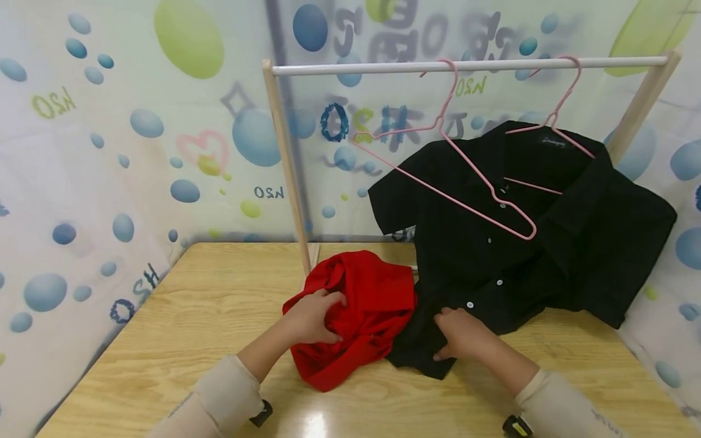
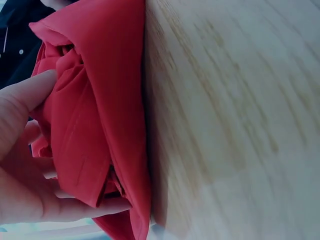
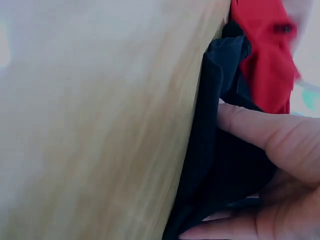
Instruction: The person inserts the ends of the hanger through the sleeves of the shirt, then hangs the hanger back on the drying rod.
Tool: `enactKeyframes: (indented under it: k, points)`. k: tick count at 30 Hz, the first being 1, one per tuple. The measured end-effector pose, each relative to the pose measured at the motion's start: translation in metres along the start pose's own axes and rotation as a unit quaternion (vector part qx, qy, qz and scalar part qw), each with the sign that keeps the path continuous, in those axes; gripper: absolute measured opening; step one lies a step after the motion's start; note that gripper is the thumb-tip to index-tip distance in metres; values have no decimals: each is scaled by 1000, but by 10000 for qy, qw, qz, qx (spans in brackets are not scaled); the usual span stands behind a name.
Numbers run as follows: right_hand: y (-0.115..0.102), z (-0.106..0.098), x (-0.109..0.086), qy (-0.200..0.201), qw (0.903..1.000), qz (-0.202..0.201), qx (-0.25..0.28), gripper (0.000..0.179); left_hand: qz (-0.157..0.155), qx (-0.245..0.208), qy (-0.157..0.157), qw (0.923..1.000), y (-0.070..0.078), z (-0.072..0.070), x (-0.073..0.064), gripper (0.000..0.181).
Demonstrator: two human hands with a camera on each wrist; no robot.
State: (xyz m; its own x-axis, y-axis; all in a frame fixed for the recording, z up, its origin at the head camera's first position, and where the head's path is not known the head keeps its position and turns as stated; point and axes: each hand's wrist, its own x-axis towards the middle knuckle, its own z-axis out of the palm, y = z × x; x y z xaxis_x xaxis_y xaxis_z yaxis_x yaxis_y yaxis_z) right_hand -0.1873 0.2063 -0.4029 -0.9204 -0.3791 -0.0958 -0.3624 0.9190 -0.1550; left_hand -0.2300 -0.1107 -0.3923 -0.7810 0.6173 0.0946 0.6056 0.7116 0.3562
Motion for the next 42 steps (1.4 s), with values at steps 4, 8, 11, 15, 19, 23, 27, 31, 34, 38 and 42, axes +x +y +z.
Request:
enactKeyframes:
  k: [4,8,11,15,19,23,27,31,34,38,42]
  points:
    - [18,-2,8,33,9999,54,-82,55,182,17,-199,9996,-1,-1,-3,51]
    - [34,-2,19,28,9997,177,-136,58,428,-98,-435,9981,-2,-1,-4,50]
    - [42,-3,26,31,9996,255,-99,57,641,-198,-591,9960,-2,0,-4,50]
    - [48,-4,36,74,9994,341,-85,54,866,-301,-748,9930,0,0,-4,50]
    - [52,-6,43,59,9986,525,-13,54,1150,-245,-801,9898,2,2,-1,51]
    - [56,-6,47,62,9978,654,42,53,1455,-199,-885,9852,4,6,3,52]
    - [57,-6,51,36,9972,742,101,51,1736,-204,-1026,9793,9,10,8,51]
    - [57,-8,50,-55,9970,739,239,56,1881,-67,-1000,9770,14,13,10,49]
    - [57,-12,46,-111,9972,590,441,63,1809,39,-865,9797,17,12,6,49]
    - [56,-24,39,-162,9972,370,637,71,1525,75,-684,9859,19,7,-4,52]
    - [49,-39,32,-194,9971,317,663,64,1155,-170,-596,9914,18,0,-14,59]
